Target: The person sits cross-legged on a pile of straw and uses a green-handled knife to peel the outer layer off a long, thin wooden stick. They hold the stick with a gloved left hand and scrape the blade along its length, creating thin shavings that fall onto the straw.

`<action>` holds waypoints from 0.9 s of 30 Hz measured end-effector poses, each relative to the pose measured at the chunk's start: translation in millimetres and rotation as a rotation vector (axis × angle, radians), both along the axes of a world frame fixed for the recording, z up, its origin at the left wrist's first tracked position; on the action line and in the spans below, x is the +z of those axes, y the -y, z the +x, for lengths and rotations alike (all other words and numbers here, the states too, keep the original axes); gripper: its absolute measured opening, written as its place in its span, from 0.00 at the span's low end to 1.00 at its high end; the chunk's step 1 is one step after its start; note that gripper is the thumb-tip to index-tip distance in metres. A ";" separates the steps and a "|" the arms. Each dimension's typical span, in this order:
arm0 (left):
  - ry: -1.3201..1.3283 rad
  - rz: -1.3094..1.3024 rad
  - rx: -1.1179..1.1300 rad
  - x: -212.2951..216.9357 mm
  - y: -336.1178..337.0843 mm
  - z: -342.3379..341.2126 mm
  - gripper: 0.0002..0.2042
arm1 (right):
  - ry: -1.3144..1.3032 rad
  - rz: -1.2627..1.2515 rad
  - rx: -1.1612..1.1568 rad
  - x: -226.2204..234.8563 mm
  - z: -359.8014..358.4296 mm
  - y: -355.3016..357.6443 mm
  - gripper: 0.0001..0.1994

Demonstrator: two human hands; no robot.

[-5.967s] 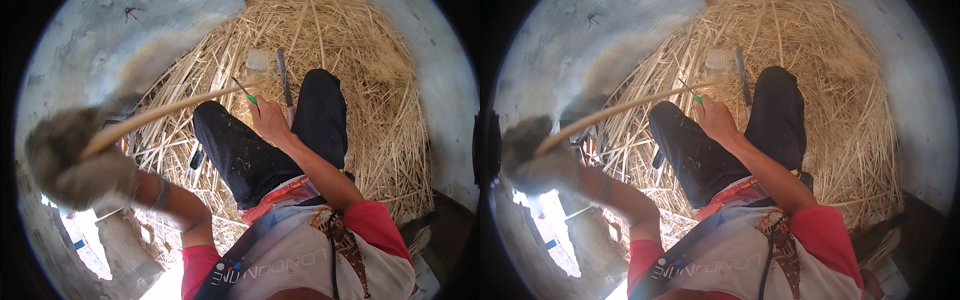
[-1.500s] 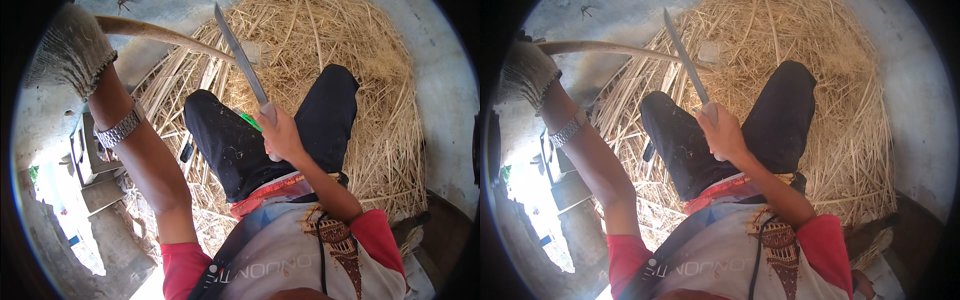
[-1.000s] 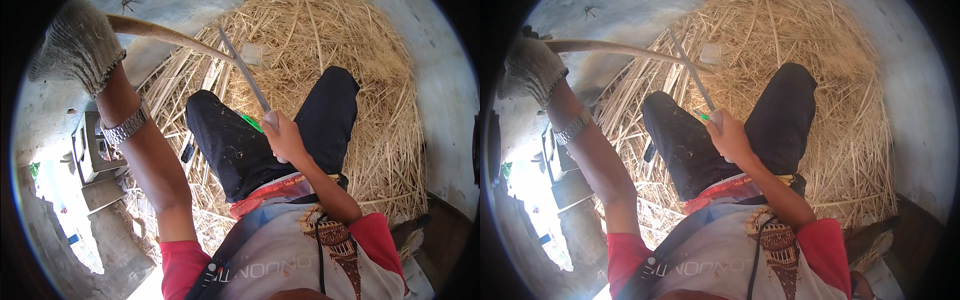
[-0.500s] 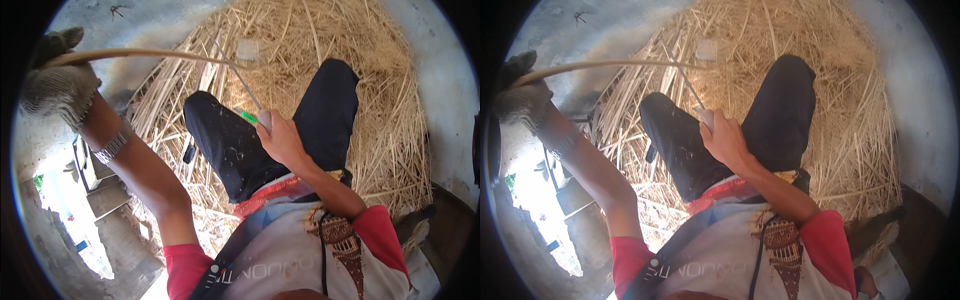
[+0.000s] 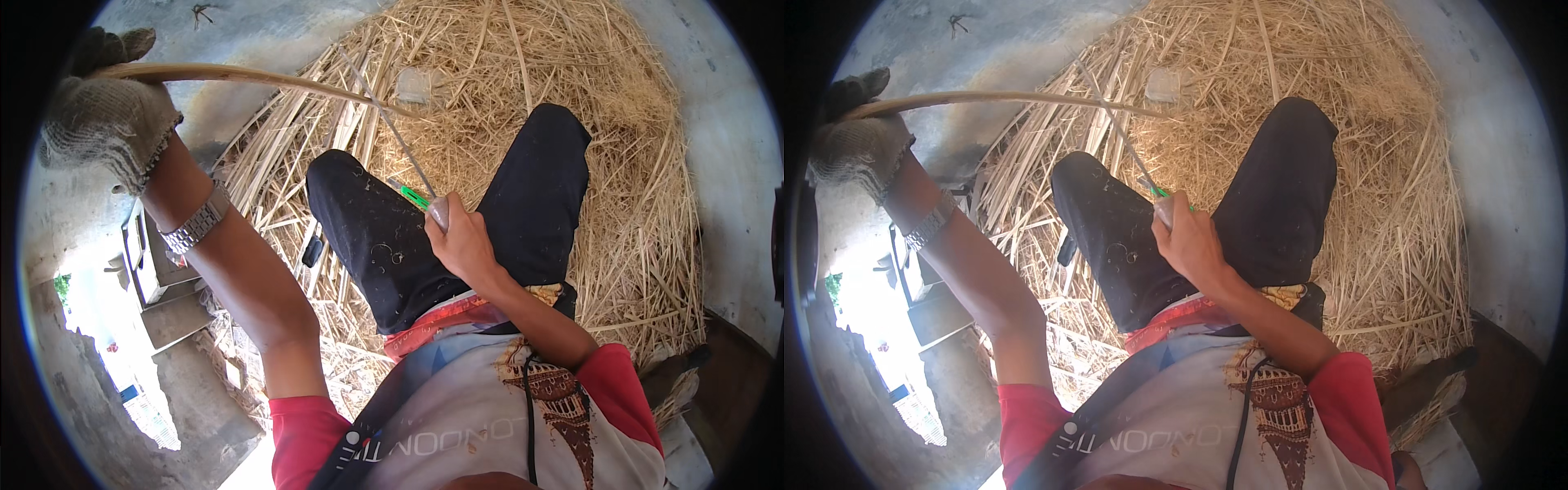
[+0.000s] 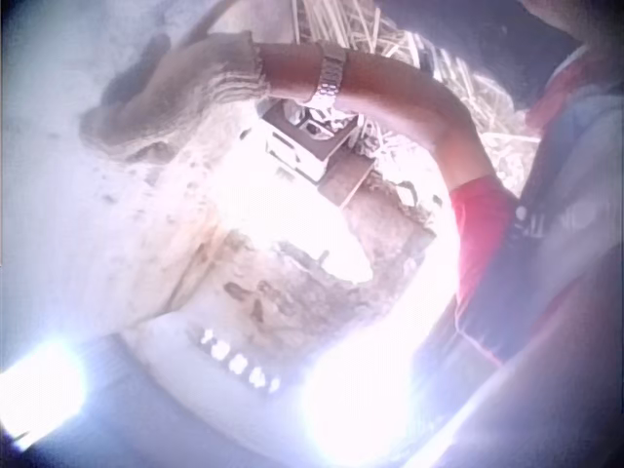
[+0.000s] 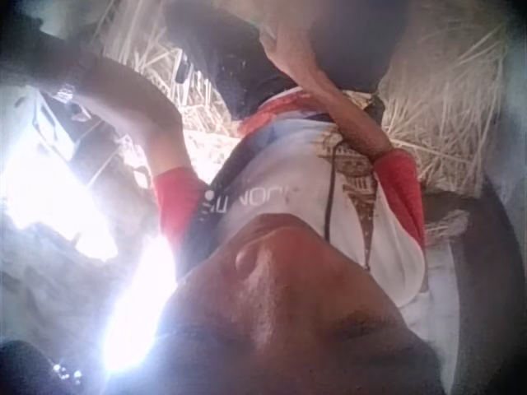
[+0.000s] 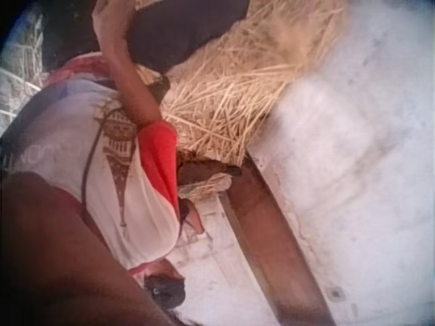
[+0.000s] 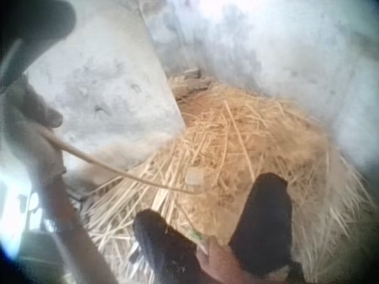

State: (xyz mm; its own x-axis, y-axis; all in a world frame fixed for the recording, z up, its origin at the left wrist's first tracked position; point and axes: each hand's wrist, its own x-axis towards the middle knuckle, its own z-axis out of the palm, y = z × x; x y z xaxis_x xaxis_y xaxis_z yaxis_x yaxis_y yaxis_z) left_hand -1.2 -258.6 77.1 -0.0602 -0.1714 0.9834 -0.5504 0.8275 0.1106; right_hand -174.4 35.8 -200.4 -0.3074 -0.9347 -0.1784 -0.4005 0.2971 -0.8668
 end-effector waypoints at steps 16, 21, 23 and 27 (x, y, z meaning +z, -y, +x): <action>-0.436 0.178 -0.356 4.1 -29.9 -41.4 0.08 | 0.138 0.111 0.000 29.6 -20.6 5.8 0.17; -0.366 0.177 -0.201 9.5 -52.1 -69.6 0.06 | -0.056 0.025 -0.044 -3.2 -12.4 0.4 0.16; -0.510 0.209 -0.211 14.1 -66.8 -80.7 0.06 | 0.020 0.090 -0.018 14.6 -20.3 8.3 0.17; -0.153 -0.018 -0.084 6.1 -51.8 -52.6 0.07 | 0.013 0.107 -0.012 18.8 -19.1 3.6 0.16</action>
State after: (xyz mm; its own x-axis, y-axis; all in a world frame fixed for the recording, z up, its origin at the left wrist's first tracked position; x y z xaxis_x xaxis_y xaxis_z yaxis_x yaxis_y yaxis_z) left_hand -53.8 -206.8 83.2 0.0767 -0.1546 0.9850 -0.4575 0.8723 0.1725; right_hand -193.5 32.2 -181.7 -0.3156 -0.9062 -0.2814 -0.3852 0.3933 -0.8348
